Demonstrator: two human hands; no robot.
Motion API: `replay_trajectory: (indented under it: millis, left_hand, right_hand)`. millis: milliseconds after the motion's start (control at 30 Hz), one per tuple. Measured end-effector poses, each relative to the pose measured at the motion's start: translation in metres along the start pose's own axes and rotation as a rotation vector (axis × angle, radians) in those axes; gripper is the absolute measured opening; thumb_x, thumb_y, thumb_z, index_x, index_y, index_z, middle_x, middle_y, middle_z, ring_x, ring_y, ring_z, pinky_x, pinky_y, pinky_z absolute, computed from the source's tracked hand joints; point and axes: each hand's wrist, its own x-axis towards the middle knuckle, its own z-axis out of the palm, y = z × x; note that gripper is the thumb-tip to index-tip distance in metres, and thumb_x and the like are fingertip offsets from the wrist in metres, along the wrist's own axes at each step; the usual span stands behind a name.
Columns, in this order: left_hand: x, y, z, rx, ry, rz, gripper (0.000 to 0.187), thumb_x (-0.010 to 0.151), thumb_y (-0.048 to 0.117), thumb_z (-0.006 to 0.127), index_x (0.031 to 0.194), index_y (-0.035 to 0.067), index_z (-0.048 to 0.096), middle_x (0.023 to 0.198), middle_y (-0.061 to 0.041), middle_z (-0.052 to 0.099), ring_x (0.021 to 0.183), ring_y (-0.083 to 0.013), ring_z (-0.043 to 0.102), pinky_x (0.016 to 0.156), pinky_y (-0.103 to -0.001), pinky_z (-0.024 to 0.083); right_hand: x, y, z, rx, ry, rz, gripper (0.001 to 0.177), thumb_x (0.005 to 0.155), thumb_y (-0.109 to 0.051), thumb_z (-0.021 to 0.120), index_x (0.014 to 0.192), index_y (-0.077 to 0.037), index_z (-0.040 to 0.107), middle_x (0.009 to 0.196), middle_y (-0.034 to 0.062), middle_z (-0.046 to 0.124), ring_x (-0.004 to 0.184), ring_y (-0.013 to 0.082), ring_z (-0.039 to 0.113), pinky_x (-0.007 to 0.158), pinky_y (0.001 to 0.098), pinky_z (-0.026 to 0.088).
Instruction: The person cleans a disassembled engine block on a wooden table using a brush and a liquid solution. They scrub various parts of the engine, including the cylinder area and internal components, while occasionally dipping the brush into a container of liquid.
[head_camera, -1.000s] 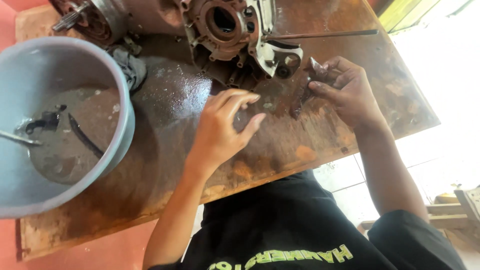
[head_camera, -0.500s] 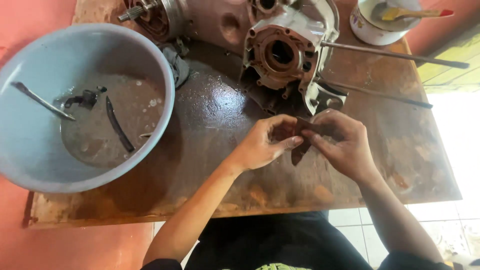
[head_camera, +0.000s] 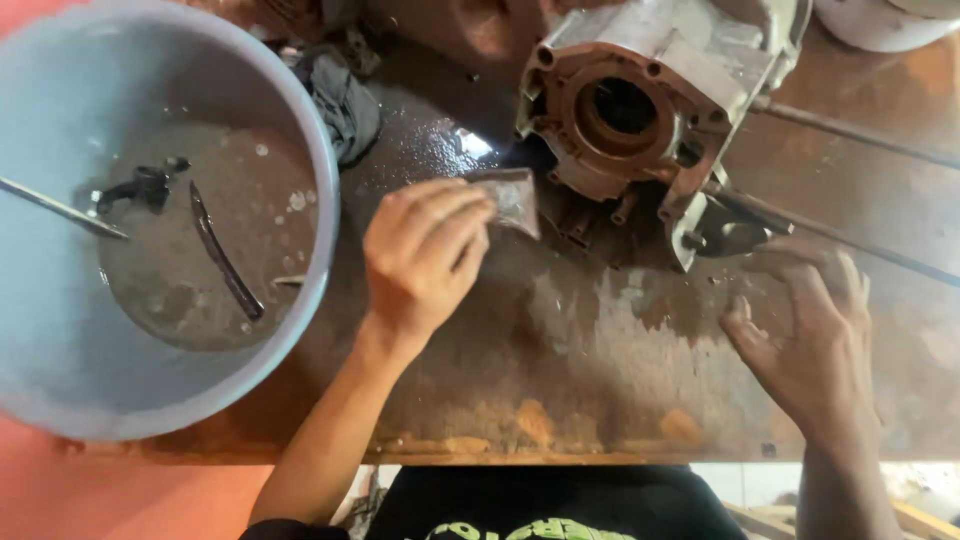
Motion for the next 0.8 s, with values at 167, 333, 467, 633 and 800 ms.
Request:
replay_trajectory:
  millis: [167,333,467,633,800]
  left_hand:
    - [0.001,-0.008,0.041,0.204,-0.091,0.234,0.019,0.088,0.003,0.075,0.107,0.002,0.077,0.113,-0.008,0.075,0.113,-0.0231,0.068,0.099,-0.037,0.052]
    - [0.006,-0.008,0.082,0.253,-0.214,0.212,0.02,0.085,0.004,0.07,0.103,-0.001,0.077,0.108,-0.012,0.075,0.111,-0.0256,0.067,0.101,-0.037,0.051]
    - [0.011,-0.01,0.096,0.263,-0.403,0.151,0.017,0.076,0.011,0.068,0.088,0.002,0.078,0.094,-0.015,0.075,0.1,-0.0295,0.069,0.098,-0.04,0.051]
    - [0.013,-0.019,0.11,0.248,-0.682,0.123,0.012,0.075,0.012,0.068,0.079,0.008,0.078,0.087,-0.012,0.075,0.089,-0.0299,0.07,0.084,-0.042,0.053]
    - [0.031,-0.026,0.105,0.249,-0.897,0.134,0.014,0.078,0.01,0.064,0.085,0.007,0.076,0.082,-0.013,0.074,0.082,-0.0303,0.072,0.073,-0.044,0.055]
  right_hand:
    - [0.014,-0.016,0.003,-0.024,0.089,0.106,0.058,0.079,-0.016,0.077,0.129,0.004,0.058,0.138,0.0257,0.055,0.135,0.0413,0.049,0.111,0.053,0.044]
    - [0.018,-0.005,0.007,-0.147,-0.016,-0.006,0.06,0.076,-0.016,0.083,0.127,0.006,0.06,0.136,0.0268,0.058,0.142,0.0422,0.047,0.115,0.0556,0.04]
    - [0.014,0.011,0.012,-0.097,-0.119,0.075,0.063,0.08,-0.018,0.082,0.136,0.0,0.059,0.144,0.021,0.058,0.148,0.0371,0.048,0.125,0.0542,0.04]
    - [0.021,-0.011,0.006,-0.083,-0.081,0.037,0.068,0.072,-0.01,0.079,0.134,0.006,0.057,0.146,0.0295,0.051,0.141,0.0459,0.045,0.115,0.0551,0.04]
    - [0.023,-0.006,0.011,-0.073,-0.056,0.056,0.069,0.073,-0.01,0.078,0.138,0.003,0.057,0.153,0.0241,0.051,0.149,0.0425,0.044,0.121,0.0528,0.038]
